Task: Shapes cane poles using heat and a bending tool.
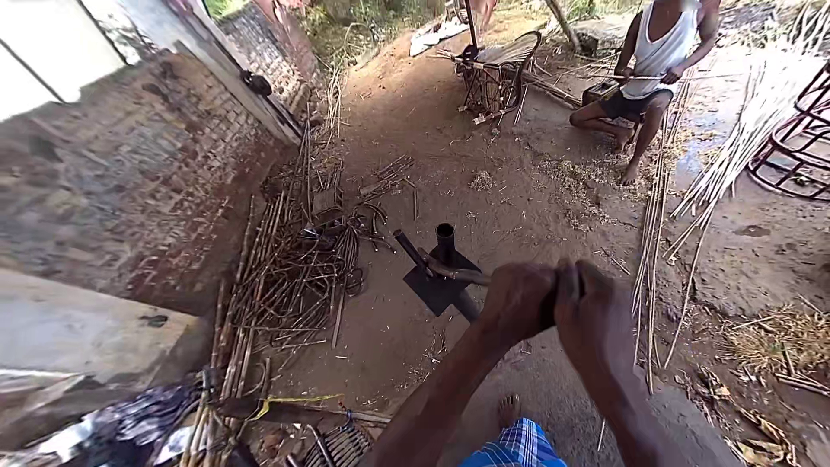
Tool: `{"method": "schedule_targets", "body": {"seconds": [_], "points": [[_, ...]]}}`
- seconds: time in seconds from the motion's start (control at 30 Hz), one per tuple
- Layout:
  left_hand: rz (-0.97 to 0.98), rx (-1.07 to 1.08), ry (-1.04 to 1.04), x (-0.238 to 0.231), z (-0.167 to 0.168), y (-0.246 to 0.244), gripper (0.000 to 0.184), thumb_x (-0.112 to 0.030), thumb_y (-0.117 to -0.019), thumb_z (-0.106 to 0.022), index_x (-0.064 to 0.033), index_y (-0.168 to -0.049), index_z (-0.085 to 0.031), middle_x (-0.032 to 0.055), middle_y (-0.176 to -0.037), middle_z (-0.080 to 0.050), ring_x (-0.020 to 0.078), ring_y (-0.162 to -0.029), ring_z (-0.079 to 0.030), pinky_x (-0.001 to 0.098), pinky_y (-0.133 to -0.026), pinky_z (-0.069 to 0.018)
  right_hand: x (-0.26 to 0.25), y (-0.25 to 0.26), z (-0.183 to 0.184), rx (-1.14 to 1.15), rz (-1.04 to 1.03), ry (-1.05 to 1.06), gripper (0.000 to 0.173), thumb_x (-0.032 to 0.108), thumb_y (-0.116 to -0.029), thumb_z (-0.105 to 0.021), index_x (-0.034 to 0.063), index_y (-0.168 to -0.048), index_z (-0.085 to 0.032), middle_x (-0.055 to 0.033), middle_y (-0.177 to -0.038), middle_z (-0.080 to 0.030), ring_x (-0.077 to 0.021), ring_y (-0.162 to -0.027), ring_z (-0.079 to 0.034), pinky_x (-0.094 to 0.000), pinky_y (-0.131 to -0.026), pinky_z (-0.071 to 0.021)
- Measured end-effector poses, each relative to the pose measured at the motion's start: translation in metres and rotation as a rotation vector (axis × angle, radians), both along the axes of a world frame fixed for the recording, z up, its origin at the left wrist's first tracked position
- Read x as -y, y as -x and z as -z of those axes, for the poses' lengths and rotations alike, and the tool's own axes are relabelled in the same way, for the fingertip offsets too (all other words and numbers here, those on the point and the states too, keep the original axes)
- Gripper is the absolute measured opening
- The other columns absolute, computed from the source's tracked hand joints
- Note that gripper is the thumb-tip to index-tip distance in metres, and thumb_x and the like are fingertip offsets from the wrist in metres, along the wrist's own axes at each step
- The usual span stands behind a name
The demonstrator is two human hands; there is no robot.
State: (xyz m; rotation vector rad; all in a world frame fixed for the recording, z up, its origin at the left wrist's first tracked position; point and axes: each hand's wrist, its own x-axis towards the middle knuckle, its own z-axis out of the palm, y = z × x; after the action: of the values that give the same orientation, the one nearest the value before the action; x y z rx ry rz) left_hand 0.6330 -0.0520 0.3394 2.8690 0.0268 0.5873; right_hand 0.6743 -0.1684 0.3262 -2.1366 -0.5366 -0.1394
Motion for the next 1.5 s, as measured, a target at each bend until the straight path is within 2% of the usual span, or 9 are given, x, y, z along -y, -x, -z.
{"method": "schedule_targets", "body": {"seconds": [0.13, 0.37, 0.6, 0.73, 0.87, 1.07, 1.27, 1.37, 1.5], "points": [[0.174, 0.103, -0.004, -0.027, 0.015, 0.052, 0.023, -0.020, -0.0896, -0.060, -0.0073, -0.071, -0.065, 0.0054, -0.067, -0.064, 0.0225, -0.066, -0.067, 0.0422, -0.059, -0.0539, -0.011, 0.071, 0.008, 0.027, 0.028, -0.007, 0.036, 0.034, -0.1067, -0.041, 0.0147, -0.079, -0.055, 0.0006, -0.049, -0.045, -0.0189, -0.040, -0.050, -0.0376, -0.036, -0.0374], [-0.402, -0.385, 0.020, -0.008, 0.000, -0.062, 0.032, -0.038, -0.0942, -0.063, -0.0088, -0.081, -0.068, 0.0116, -0.081, -0.069, 0.0329, -0.081, -0.071, 0.0536, -0.062, -0.0533, -0.043, -0.083, 0.007, -0.339, -0.125, 0.039, 0.048, 0.037, -0.1075, -0.044, 0.0060, -0.074, -0.060, -0.0131, -0.070, -0.058, -0.0312, -0.068, -0.061, -0.0555, -0.060, -0.0455], [0.117, -0.106, 0.007, -0.062, 0.020, 0.059, 0.021, -0.018, -0.0907, -0.062, -0.0088, -0.073, -0.068, 0.0039, -0.074, -0.067, 0.0226, -0.083, -0.067, 0.0441, -0.087, -0.0512, -0.044, 0.082, 0.019, -0.085, -0.061, 0.065, 0.035, 0.034, -0.1081, -0.036, 0.0120, -0.091, -0.058, -0.0053, -0.056, -0.053, -0.0266, -0.048, -0.058, -0.0442, -0.041, -0.0437], [-0.197, -0.227, -0.036, -0.053, 0.019, 0.026, 0.028, -0.020, -0.0907, -0.068, -0.0059, -0.067, -0.063, 0.0096, -0.068, -0.063, 0.0289, -0.078, -0.067, 0.0483, -0.080, -0.0519, -0.058, 0.027, 0.024, -0.171, -0.191, 0.045, 0.042, 0.037, -0.1097, -0.035, 0.0107, -0.086, -0.058, -0.0089, -0.060, -0.054, -0.0285, -0.053, -0.059, -0.0463, -0.043, -0.0439], [-0.489, -0.525, 0.032, -0.035, -0.004, -0.034, 0.031, -0.035, -0.0953, -0.065, -0.0043, -0.093, -0.070, 0.0159, -0.092, -0.071, 0.0364, -0.094, -0.071, 0.0585, -0.078, -0.0540, -0.073, -0.055, 0.010, -0.380, -0.311, 0.054, 0.046, 0.034, -0.1088, -0.042, 0.0030, -0.086, -0.066, -0.0159, -0.077, -0.063, -0.0334, -0.074, -0.064, -0.0578, -0.066, -0.0480], [-0.070, -0.323, -0.045, -0.074, 0.022, 0.053, 0.019, -0.022, -0.0903, -0.071, -0.0045, -0.084, -0.072, 0.0111, -0.084, -0.070, 0.0301, -0.092, -0.068, 0.0499, -0.099, -0.0493, -0.069, 0.079, 0.035, -0.139, -0.079, 0.015, 0.043, 0.041, -0.1102, -0.031, 0.0099, -0.093, -0.055, -0.0117, -0.062, -0.054, -0.0313, -0.053, -0.059, -0.0481, -0.043, -0.0444], [-0.347, -0.404, -0.039, -0.063, 0.020, 0.014, 0.028, -0.029, -0.0949, -0.065, -0.0054, -0.081, -0.068, 0.0126, -0.082, -0.070, 0.0322, -0.089, -0.070, 0.0525, -0.090, -0.0504, -0.089, 0.008, 0.019, -0.338, -0.180, 0.126, 0.046, 0.036, -0.1103, -0.036, 0.0071, -0.087, -0.063, -0.0143, -0.077, -0.064, -0.0341, -0.077, -0.068, -0.0552, -0.065, -0.0518], [-0.481, -0.442, 0.015, -0.062, 0.016, -0.021, 0.030, -0.033, -0.0963, -0.063, -0.0040, -0.093, -0.070, 0.0149, -0.093, -0.072, 0.0346, -0.097, -0.070, 0.0577, -0.092, -0.0495, -0.104, -0.040, 0.018, -0.403, -0.234, 0.133, 0.050, 0.038, -0.1095, -0.039, 0.0040, -0.084, -0.066, -0.0180, -0.081, -0.066, -0.0368, -0.080, -0.066, -0.0594, -0.067, -0.0492], [-0.422, -0.169, 0.026, -0.046, 0.038, 0.066, 0.029, -0.025, -0.0888, -0.073, -0.0081, -0.113, -0.069, 0.0171, -0.122, -0.063, 0.0382, -0.124, -0.056, 0.0591, -0.104, -0.0462, -0.063, 0.054, 0.036, -0.164, -0.161, 0.089, 0.045, 0.043, -0.1094, -0.033, 0.0095, -0.098, -0.060, -0.0150, -0.074, -0.062, -0.0355, -0.068, -0.066, -0.0549, -0.055, -0.0521]]}}
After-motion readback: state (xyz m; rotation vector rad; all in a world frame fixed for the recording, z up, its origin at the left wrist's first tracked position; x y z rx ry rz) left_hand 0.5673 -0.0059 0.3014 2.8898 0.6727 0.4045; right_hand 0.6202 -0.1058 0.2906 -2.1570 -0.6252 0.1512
